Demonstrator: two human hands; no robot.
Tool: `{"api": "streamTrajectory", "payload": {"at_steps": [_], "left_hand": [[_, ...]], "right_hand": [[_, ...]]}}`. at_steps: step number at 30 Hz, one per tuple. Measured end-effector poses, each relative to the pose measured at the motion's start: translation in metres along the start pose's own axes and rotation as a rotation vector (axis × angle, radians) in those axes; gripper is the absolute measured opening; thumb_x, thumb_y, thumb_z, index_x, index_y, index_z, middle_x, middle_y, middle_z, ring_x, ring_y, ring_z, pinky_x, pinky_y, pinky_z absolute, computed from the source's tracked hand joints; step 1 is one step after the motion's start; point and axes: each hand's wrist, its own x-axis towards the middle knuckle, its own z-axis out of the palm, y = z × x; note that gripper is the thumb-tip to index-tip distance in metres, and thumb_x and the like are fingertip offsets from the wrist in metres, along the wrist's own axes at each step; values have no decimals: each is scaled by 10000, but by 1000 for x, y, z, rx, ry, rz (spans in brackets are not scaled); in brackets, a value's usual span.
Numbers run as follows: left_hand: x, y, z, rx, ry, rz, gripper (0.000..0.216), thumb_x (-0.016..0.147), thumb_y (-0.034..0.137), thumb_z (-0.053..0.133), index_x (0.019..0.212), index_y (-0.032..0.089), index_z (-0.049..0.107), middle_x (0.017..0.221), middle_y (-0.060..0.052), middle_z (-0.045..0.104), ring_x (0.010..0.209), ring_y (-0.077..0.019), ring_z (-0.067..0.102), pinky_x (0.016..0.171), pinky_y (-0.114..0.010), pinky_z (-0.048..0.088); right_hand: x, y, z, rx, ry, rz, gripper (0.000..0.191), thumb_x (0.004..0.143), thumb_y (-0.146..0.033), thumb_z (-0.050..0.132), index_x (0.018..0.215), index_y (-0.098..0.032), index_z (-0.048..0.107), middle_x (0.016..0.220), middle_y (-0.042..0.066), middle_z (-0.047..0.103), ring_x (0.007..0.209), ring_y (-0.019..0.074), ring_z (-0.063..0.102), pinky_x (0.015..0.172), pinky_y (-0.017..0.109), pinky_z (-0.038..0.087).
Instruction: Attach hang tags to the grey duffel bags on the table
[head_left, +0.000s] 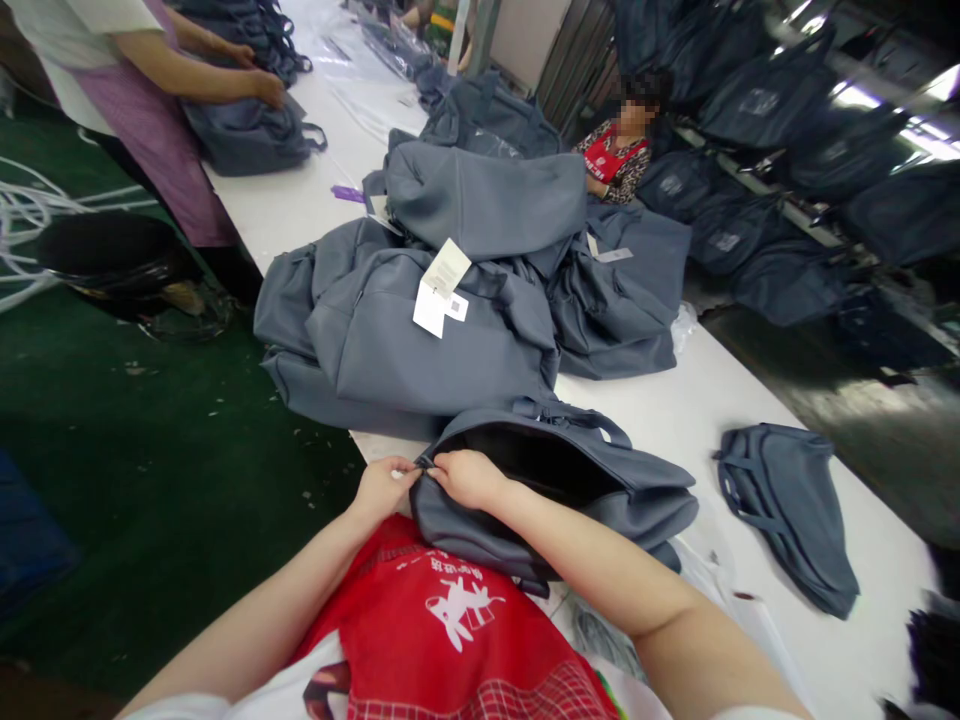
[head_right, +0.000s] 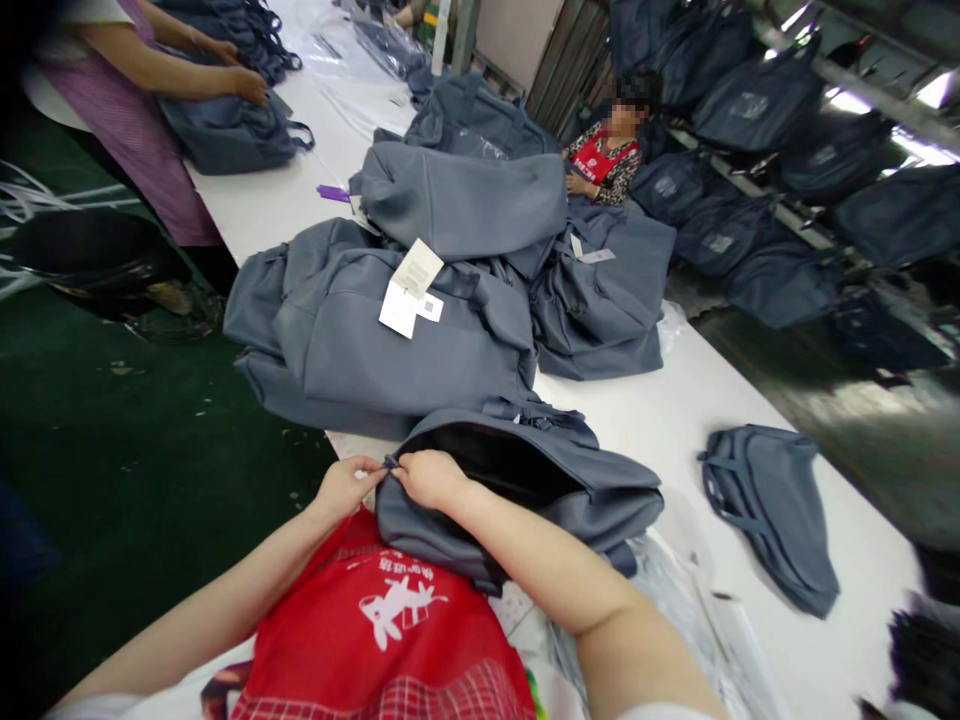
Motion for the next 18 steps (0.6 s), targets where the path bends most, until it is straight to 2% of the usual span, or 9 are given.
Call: {"api": "streamTrajectory", "payload": {"at_steps": [3, 7, 9, 11, 14, 16, 18], "left_hand": [[-12, 7, 2, 60, 67, 83, 208, 759, 367, 582, 753, 198, 704, 819, -63, 729, 818, -234, 665, 823, -338, 484], [-18, 11, 6, 131, 84, 143, 204, 784, 356, 561, 782, 199, 692, 849, -72, 725, 848, -243, 660, 841, -350, 481], [-15, 10, 3, 151, 44, 168, 214, 792, 369, 552, 774, 203, 686, 827, -60, 726, 823, -234, 664, 816, -339, 490], [-7, 8, -7, 169, -11, 189, 221, 787, 386, 555, 771, 208, 683, 799, -45, 726, 790, -226, 667, 787, -327, 498], [6, 11, -29, 210, -31, 197, 267, 783, 421, 550, 856, 202, 686, 843, -52, 727, 814, -237, 667, 793, -336, 497], [11, 22, -42, 256, 38, 220, 311, 801, 443, 531, 928, 199, 676, 895, -61, 721, 857, -244, 660, 818, -340, 490], [12, 44, -47, 294, 103, 317, 310, 828, 446, 507, 942, 208, 668, 919, -55, 713, 890, -238, 650, 844, -328, 479]], "right_hand": [[3, -6, -2, 0, -75, 21, 390, 967, -363, 330, 1025, -160, 658, 1035, 143, 701, 965, 258, 660, 803, 332, 481], [9, -6, -5, 45, -264, 14, 351, 914, -292, 408, 999, -113, 697, 1051, 186, 696, 959, 295, 663, 772, 350, 501], [10, 2, -8, 104, -338, -5, 351, 908, -313, 432, 1014, -124, 708, 1050, 156, 707, 915, 260, 680, 746, 307, 511], [4, 19, -14, 170, -379, -34, 375, 911, -363, 453, 1118, -150, 681, 1118, 113, 696, 950, 213, 675, 766, 252, 507], [-23, 51, -29, 177, -326, 27, 424, 866, -366, 557, 1228, -156, 623, 1224, 107, 648, 1041, 210, 644, 824, 238, 490], [-53, 73, -44, 145, -261, 138, 357, 868, -302, 551, 1170, -145, 658, 1180, 132, 665, 1022, 248, 648, 831, 292, 487], [-90, 90, -59, 110, -130, 240, 288, 899, -265, 491, 1060, -152, 701, 1076, 131, 701, 969, 261, 658, 825, 329, 478]]}}
